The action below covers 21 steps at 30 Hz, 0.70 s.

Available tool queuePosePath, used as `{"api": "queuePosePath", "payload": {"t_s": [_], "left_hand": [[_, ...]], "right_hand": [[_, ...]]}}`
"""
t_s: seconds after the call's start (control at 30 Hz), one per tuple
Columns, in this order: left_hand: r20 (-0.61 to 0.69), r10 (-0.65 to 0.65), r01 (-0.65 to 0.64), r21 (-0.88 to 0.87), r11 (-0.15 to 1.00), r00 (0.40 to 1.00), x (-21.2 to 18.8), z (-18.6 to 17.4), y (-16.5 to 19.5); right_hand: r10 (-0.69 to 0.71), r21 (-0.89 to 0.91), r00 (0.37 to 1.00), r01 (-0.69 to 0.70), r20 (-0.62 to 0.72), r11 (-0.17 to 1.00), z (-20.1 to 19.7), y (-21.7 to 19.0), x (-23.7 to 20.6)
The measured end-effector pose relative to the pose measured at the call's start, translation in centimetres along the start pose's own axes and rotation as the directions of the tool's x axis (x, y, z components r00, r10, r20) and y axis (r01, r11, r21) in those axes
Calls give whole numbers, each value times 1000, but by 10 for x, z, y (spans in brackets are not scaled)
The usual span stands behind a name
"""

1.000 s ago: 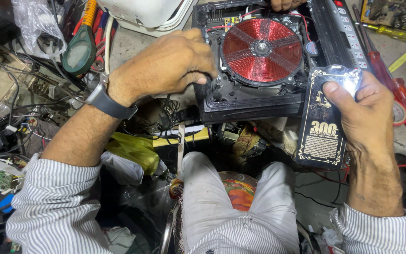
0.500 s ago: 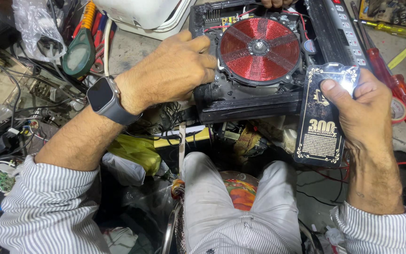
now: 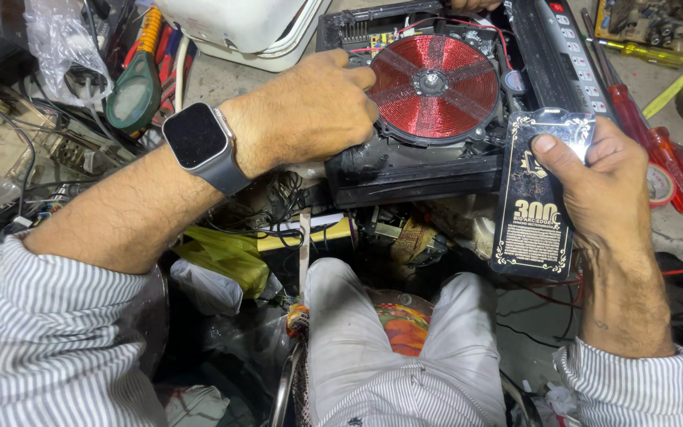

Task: The person repairs an electric heater with a red circular heating element on a cluttered workbench, holding a phone in one hand while manipulating the heater's frame, wires and internal components with the other hand, repositioning the heater and working on its parts throughout the clip.

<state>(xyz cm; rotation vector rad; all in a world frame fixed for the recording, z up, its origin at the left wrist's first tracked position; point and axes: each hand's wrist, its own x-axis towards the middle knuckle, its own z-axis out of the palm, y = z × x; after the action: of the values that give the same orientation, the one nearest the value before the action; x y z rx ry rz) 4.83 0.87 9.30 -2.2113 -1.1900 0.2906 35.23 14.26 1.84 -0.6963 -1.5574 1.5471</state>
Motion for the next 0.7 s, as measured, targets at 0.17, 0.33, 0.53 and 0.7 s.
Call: {"api": "queuePosePath", "payload": {"t_s": [0.17,0.33,0.53,0.7], "left_hand": [[34,40,-37,-104,994,999,6,6,-9],[53,1,16,-329,944,999,11,22,-20],[-61,-78,37,-506,861,995,13,28,-30],[-67,-105,56,-510,858,992,5,16,-37]], "right_hand": [[15,22,1000,-14,-8,1000,-3,2,2],[-14,16,999,14,33,1000,-7,5,8],[8,5,1000,-8,16,1000,-5,2,11],[11,21,1000,-11,17,1000,-2,1,10]]}}
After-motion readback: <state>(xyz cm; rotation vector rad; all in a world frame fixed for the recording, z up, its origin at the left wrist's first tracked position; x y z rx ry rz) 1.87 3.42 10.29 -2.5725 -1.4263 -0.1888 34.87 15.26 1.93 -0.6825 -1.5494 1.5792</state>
